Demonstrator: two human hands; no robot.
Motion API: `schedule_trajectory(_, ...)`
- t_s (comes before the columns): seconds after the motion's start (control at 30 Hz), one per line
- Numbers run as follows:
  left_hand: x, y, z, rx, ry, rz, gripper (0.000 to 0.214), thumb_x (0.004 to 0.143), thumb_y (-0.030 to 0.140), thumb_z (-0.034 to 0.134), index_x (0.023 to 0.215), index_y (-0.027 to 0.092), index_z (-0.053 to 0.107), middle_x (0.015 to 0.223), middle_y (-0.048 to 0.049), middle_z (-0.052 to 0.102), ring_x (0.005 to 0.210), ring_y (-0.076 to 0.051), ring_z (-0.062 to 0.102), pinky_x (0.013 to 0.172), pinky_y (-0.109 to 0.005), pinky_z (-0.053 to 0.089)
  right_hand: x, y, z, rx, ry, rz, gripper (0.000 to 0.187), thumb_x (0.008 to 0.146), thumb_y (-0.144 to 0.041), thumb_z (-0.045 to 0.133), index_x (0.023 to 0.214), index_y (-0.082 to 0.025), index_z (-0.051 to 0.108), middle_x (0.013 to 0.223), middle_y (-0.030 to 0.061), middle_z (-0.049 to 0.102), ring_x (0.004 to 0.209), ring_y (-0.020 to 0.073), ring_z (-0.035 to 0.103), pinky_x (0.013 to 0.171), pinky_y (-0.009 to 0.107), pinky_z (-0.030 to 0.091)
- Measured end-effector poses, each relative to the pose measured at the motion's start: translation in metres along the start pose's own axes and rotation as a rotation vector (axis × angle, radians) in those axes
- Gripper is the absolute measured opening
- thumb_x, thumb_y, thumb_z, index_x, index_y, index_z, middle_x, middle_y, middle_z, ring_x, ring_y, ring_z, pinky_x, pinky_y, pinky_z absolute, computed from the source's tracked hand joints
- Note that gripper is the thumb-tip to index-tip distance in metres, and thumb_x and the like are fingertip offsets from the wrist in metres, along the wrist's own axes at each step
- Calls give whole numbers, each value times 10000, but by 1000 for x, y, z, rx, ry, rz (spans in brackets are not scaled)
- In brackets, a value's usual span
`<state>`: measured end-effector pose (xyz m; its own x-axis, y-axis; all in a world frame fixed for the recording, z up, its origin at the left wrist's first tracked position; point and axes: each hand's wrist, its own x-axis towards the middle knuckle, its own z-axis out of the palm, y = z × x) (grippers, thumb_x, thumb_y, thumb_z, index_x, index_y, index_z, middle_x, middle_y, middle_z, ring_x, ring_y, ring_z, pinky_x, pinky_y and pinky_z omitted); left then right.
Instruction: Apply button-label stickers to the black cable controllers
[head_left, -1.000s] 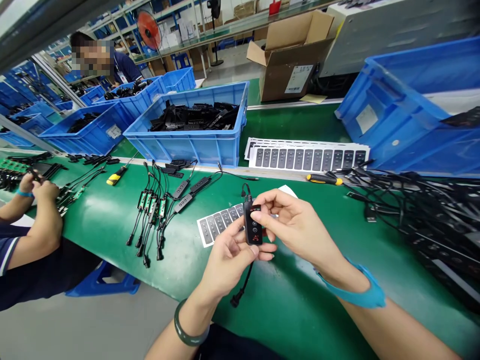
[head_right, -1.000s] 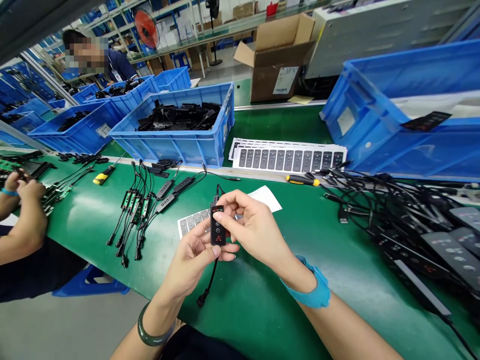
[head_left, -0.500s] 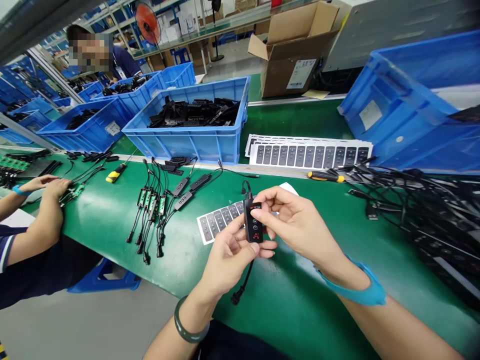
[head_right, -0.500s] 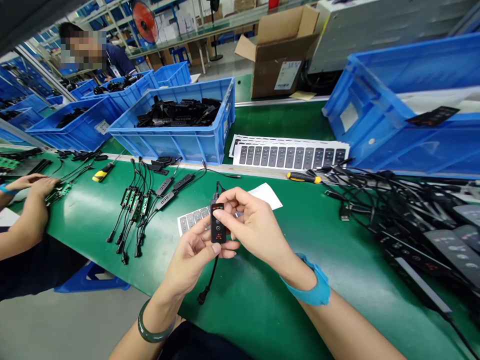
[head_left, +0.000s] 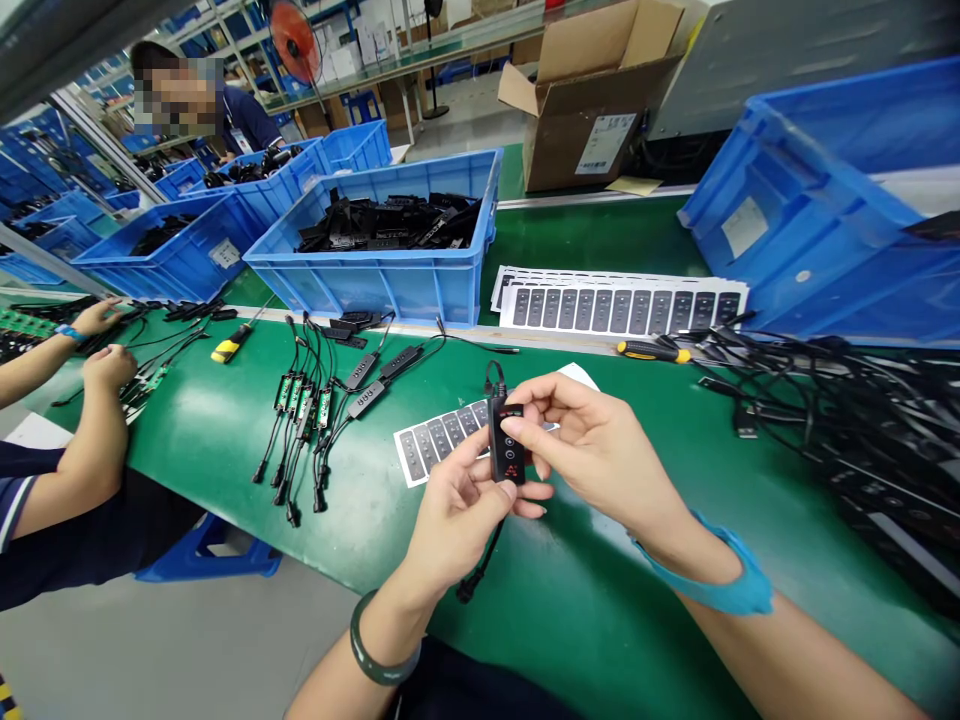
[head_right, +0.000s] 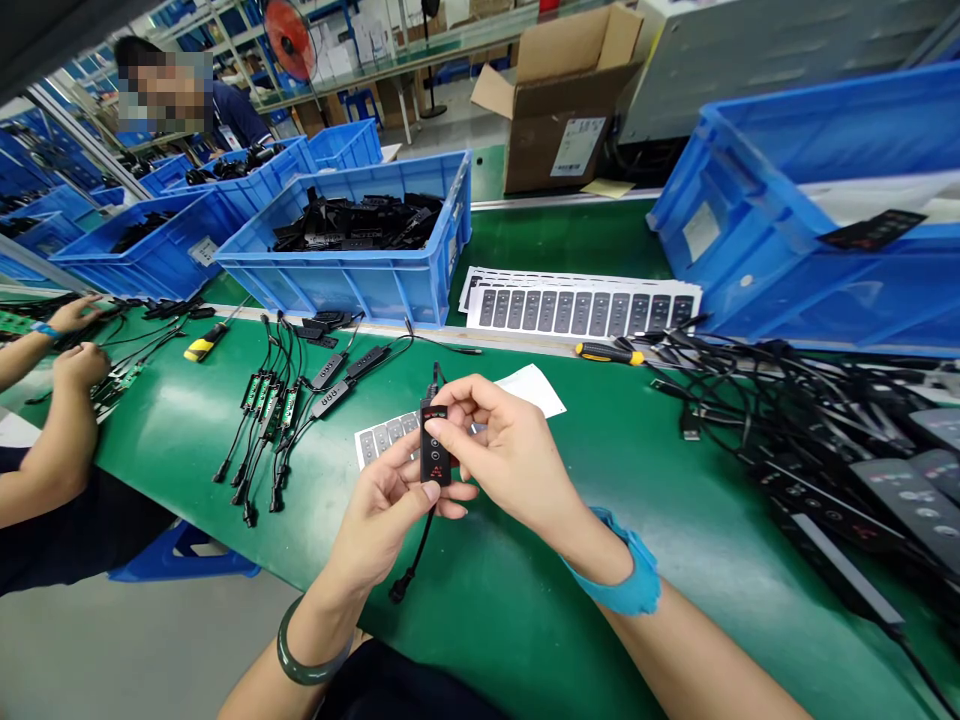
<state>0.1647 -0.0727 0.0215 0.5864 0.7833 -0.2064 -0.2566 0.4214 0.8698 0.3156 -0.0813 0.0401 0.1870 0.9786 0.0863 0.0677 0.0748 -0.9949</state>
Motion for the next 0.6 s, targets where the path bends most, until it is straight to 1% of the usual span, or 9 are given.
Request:
schedule_trajectory(0.27, -1, -2, 0, 26, 16, 2, 565, 797, 269, 742, 1327, 187, 563, 921, -69, 713, 852, -227, 727, 724, -311, 585, -2, 0, 1, -38, 28, 9, 201, 814, -355, 687, 901, -187, 620, 670, -31, 557, 402, 74, 507, 360, 213, 435)
schedule_trajectory(0.43, -1, -5, 2, 52, 19, 36, 531, 824, 267, 711, 1324, 181, 556, 968, -82, 719, 857, -219, 727, 723, -302, 585, -3, 2, 4, -54, 55, 21, 190, 809, -337, 679, 908, -188, 614, 681, -30, 541, 416, 70, 485, 369, 213, 426)
schedule_trajectory(0.47, -1, -6, 2, 60, 25, 42, 521, 828, 261, 704, 1322, 179, 556, 976, -85, 722, 857, -216, 727, 721, -299, 586, -3, 3, 4, -59, 66, 17, 223, 804, -333, 684, 962, -193, 611, 679, -33, 541, 435, 77, 490, 385, 214, 435)
schedule_trajectory(0.5, -1, -7, 3, 66, 35, 45, 518, 829, 253, 701, 1319, 175, 555, 988, -89, 725, 856, -213, 728, 717, -295, 586, -2, 4, 4, -62, 77, 12, 305, 796, -326, 692, 1056, -202, 593, 671, -41, 540, 460, 88, 501, 406, 216, 446)
schedule_trajectory(0.57, 0, -9, 3, 71, 57, 48, 521, 820, 241, 709, 1313, 170, 553, 1022, -98, 728, 850, -209, 729, 711, -289, 588, 0, 7, 2, -67, 91, 1, 541, 779, -309, 709, 1263, -222, 484, 656, -58, 534, 529, 115, 533, 467, 228, 477)
schedule_trajectory(0.6, 0, -9, 3, 68, 65, 50, 526, 814, 238, 716, 1310, 170, 552, 1035, -101, 729, 844, -207, 730, 707, -288, 589, 1, 8, 0, -79, 94, -7, 613, 775, -306, 713, 1315, -225, 434, 666, -59, 534, 567, 125, 546, 497, 235, 488)
